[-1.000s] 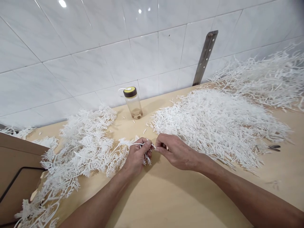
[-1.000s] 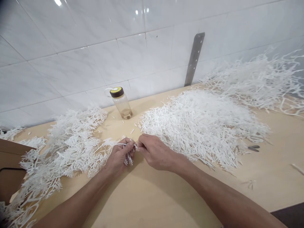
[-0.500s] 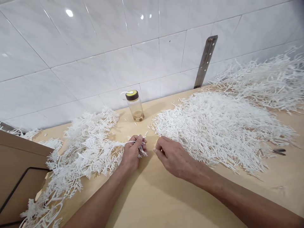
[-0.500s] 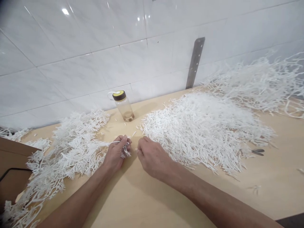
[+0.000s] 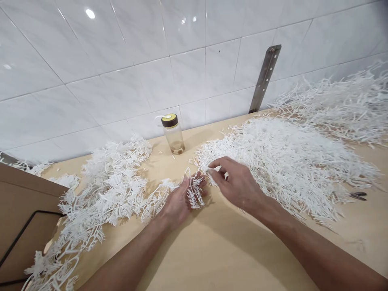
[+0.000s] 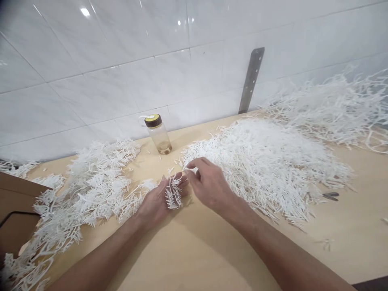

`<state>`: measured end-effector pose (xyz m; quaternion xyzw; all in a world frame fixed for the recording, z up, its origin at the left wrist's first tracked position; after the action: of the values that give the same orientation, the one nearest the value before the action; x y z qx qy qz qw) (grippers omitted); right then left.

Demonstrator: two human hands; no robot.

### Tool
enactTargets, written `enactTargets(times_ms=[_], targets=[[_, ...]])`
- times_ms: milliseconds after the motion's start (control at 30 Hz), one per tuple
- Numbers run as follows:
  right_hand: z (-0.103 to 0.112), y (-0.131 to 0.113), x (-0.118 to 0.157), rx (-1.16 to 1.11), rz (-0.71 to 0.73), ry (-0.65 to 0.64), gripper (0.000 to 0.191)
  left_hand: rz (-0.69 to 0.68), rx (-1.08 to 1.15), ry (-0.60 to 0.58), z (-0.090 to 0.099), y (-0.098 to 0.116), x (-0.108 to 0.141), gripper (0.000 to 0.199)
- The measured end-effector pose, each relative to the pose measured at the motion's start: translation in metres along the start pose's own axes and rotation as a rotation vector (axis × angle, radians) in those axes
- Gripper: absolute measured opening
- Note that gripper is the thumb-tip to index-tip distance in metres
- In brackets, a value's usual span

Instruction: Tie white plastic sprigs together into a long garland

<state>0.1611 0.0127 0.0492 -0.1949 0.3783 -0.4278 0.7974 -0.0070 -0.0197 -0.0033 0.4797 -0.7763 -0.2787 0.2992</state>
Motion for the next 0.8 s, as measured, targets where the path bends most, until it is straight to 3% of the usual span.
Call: enactTargets(times_ms=[100,267,467,633,800], targets=[[-0.017,-0.012,0.005,-0.088,-0.053,-0.141,0.014,0.008,-0.060,-0.064,-0.007,-0.002,0.002,0.048],[-0.026,-0.007,0.005,-0.216,-0.220,-0.263,0.012,-0.012,-0.102,-0.108,-0.010,0.000,0.002,0.047],[-0.028,-0.002,0.004,-0.383,-0.260,-0.261,0.012,-0.017,-0.192,0.015,-0.001,0.000,0.000,0.048],[-0.025,-0.004,0.003,-0.408,-0.313,-0.285,0.014,-0.127,-0.381,0.136,0.004,0.007,0.003,0.037],[-0.024,-0.005,0.003,-0.413,-0.369,-0.370,0.017,-0.150,-0.563,0.142,0.006,0.013,0.004,0.037]])
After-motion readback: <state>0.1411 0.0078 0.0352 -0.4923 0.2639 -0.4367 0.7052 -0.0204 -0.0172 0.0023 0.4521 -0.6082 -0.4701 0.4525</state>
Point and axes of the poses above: each hand's wrist, its own x-axis away from the middle knuckle, its own z-axis out of the back of the hand, y = z × x, the point moved 3 cm from there along -x, towards the middle knuckle, and after that the axes turned 7 degrees about -y, right-handed, at the moved point
